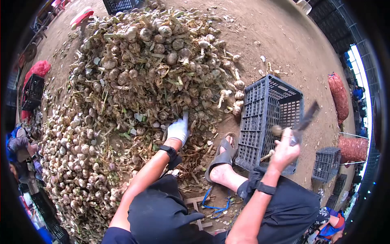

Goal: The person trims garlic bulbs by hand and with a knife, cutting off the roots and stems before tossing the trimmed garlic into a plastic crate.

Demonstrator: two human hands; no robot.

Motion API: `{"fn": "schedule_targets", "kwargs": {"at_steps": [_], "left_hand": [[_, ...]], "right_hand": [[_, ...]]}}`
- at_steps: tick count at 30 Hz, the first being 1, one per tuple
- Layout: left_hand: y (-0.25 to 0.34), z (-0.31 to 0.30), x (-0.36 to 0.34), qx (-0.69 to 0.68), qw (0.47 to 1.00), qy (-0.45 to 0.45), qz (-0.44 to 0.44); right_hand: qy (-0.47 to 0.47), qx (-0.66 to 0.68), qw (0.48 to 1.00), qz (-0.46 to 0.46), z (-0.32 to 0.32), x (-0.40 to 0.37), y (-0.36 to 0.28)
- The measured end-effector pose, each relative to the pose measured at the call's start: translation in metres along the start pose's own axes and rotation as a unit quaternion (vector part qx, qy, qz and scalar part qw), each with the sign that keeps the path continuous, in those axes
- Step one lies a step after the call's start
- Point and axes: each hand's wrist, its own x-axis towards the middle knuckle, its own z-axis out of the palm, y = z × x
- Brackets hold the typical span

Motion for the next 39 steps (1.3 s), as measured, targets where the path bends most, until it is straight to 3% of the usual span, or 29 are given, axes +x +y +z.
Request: {"fn": "schedule_targets", "kwargs": {"at_steps": [1, 3, 5, 9, 11, 13, 15, 17, 20, 23, 25, 27, 28, 31, 33, 35, 37, 39], "left_hand": [[-0.004, 0.01, 0.0, 0.003, 1.0, 0.0, 0.001], [-0.012, 0.022, -0.003, 0.011, 1.0, -0.001, 0.007], [-0.01, 0.014, -0.006, -0.044, 0.998, -0.01, -0.043], [-0.024, 0.007, -0.021, -0.165, 0.984, 0.013, -0.06], [-0.048, 0.027, -0.018, -0.453, 0.887, 0.025, -0.082], [-0.045, -0.015, -0.026, -0.56, 0.825, -0.042, -0.063], [-0.037, -0.058, -0.04, -0.629, 0.775, -0.048, -0.033], [-0.036, -0.101, -0.052, -0.69, 0.721, -0.059, 0.008], [-0.026, -0.177, -0.083, -0.681, 0.729, -0.067, 0.015], [-0.024, -0.248, -0.126, -0.616, 0.781, -0.084, 0.057], [-0.011, -0.29, -0.16, -0.615, 0.78, -0.059, 0.101], [0.003, -0.329, -0.198, -0.516, 0.847, -0.061, 0.11], [0.012, -0.338, -0.214, -0.52, 0.849, -0.033, 0.089], [0.021, -0.342, -0.243, -0.463, 0.878, -0.007, 0.122], [0.028, -0.328, -0.255, -0.501, 0.852, 0.023, 0.148], [0.027, -0.314, -0.26, -0.471, 0.875, 0.042, 0.107], [-0.003, -0.278, -0.241, -0.368, 0.899, 0.105, 0.213], [-0.002, -0.266, -0.239, -0.416, 0.88, 0.08, 0.214]], "right_hand": [[-0.028, 0.064, 0.998, -0.005, 0.006, -0.011, 0.006], [-0.085, 0.049, 0.993, 0.061, 0.011, -0.031, 0.009], [-0.125, 0.068, 0.989, 0.044, 0.012, -0.05, 0.004], [-0.187, 0.205, 0.949, 0.148, 0.024, -0.081, 0.008], [-0.223, 0.251, 0.909, 0.246, 0.024, -0.096, -0.008], [-0.266, 0.239, 0.9, 0.247, 0.026, -0.107, -0.007], [-0.274, 0.229, 0.915, 0.187, 0.033, -0.122, -0.012], [-0.283, 0.139, 0.948, 0.049, 0.041, -0.133, -0.011], [-0.251, 0.149, 0.953, -0.082, 0.027, -0.145, -0.066], [-0.271, 0.199, 0.928, -0.161, 0.012, -0.162, -0.105], [-0.3, 0.187, 0.917, -0.186, 0.001, -0.175, -0.12], [-0.318, 0.206, 0.898, -0.223, -0.015, -0.184, -0.139], [-0.329, 0.207, 0.888, -0.246, -0.02, -0.188, -0.145], [-0.294, 0.278, 0.847, -0.345, -0.033, -0.198, -0.162], [-0.282, 0.276, 0.846, -0.36, -0.04, -0.207, -0.164], [-0.27, 0.271, 0.845, -0.374, -0.047, -0.207, -0.162], [-0.273, 0.266, 0.828, -0.411, -0.055, -0.206, -0.156], [-0.281, 0.249, 0.822, -0.427, -0.058, -0.204, -0.147]]}}
